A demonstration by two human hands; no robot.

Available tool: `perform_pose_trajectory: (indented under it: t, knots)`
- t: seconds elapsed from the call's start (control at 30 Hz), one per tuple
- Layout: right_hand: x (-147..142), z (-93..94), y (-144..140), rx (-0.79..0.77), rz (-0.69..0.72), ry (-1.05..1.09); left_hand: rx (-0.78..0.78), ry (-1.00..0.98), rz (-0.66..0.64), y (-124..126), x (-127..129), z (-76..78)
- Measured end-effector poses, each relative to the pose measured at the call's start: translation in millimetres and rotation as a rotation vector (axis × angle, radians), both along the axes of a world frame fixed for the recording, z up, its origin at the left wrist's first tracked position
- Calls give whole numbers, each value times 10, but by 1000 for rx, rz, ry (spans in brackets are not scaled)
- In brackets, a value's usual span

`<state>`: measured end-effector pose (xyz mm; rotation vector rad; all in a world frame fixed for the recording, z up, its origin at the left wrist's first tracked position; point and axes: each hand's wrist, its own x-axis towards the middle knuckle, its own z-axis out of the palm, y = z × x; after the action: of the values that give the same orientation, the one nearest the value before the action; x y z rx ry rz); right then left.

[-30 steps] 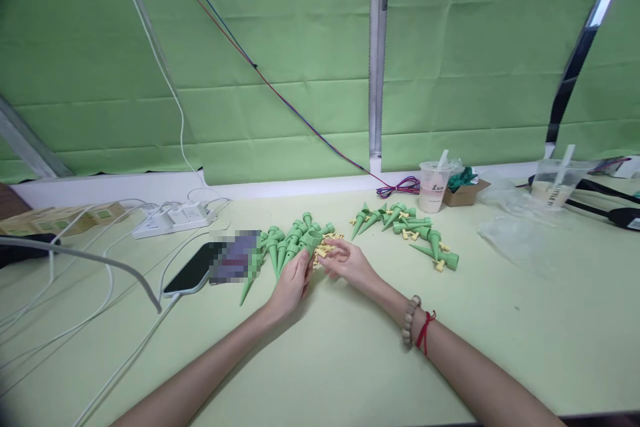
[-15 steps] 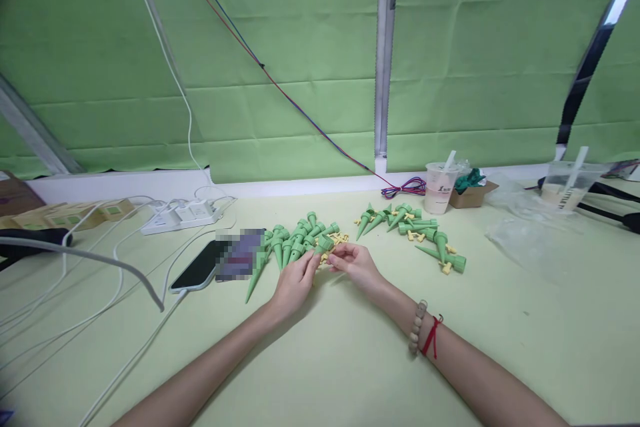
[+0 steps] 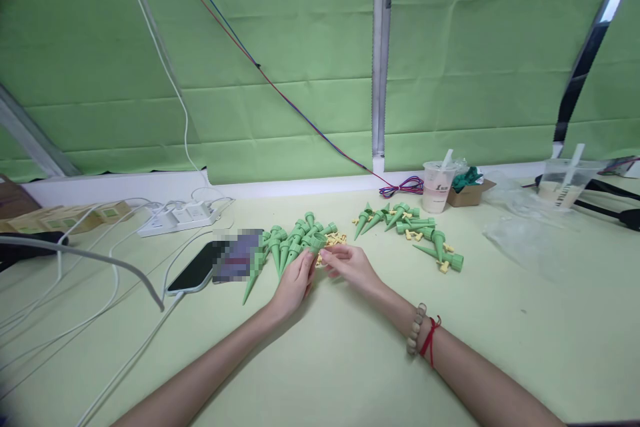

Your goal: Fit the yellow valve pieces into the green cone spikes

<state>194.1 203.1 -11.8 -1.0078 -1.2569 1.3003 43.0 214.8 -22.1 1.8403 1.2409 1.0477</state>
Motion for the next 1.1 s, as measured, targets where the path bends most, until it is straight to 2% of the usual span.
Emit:
perform_pose_trajectory:
  t: [0.13, 0.27, 0.37, 0.5, 0.53, 0.6, 0.67, 0.73, 0.8, 0.87, 0.93, 1.1]
  knots:
    - [19, 22, -11, -27, 79, -21, 25, 57, -4, -29, -2, 2]
    - [39, 19, -25, 75, -1, -142, 36, 145, -27, -50, 7, -4]
    - [62, -24, -13, 338, -126, -349, 16, 179, -32, -52, 19, 1]
    - [145, -51, 30, 911, -225, -764, 16, 169, -27, -46, 35, 30]
    - [169, -47, 40, 1013, -237, -849, 22, 156, -30, -44, 37, 36]
    - [203, -40, 55, 1080, -266, -926, 21, 115, -28, -38, 38, 41]
    - [205, -40, 60, 941, -265, -845, -4, 50, -16, -30, 31, 39]
    - [172, -49, 56, 671, -217, -644, -41, -27, -5, -20, 19, 39]
    - [114, -54, 44, 389, -101, -401, -60, -84, -10, -11, 6, 48]
    - [52, -46, 26, 183, 16, -177, -55, -109, -22, -5, -4, 64]
    - [5, -26, 5, 51, 77, 1, -47, -123, -43, -1, -8, 82]
    - [-4, 25, -44, -161, 152, 303, -36, -148, -124, 1, -5, 90]
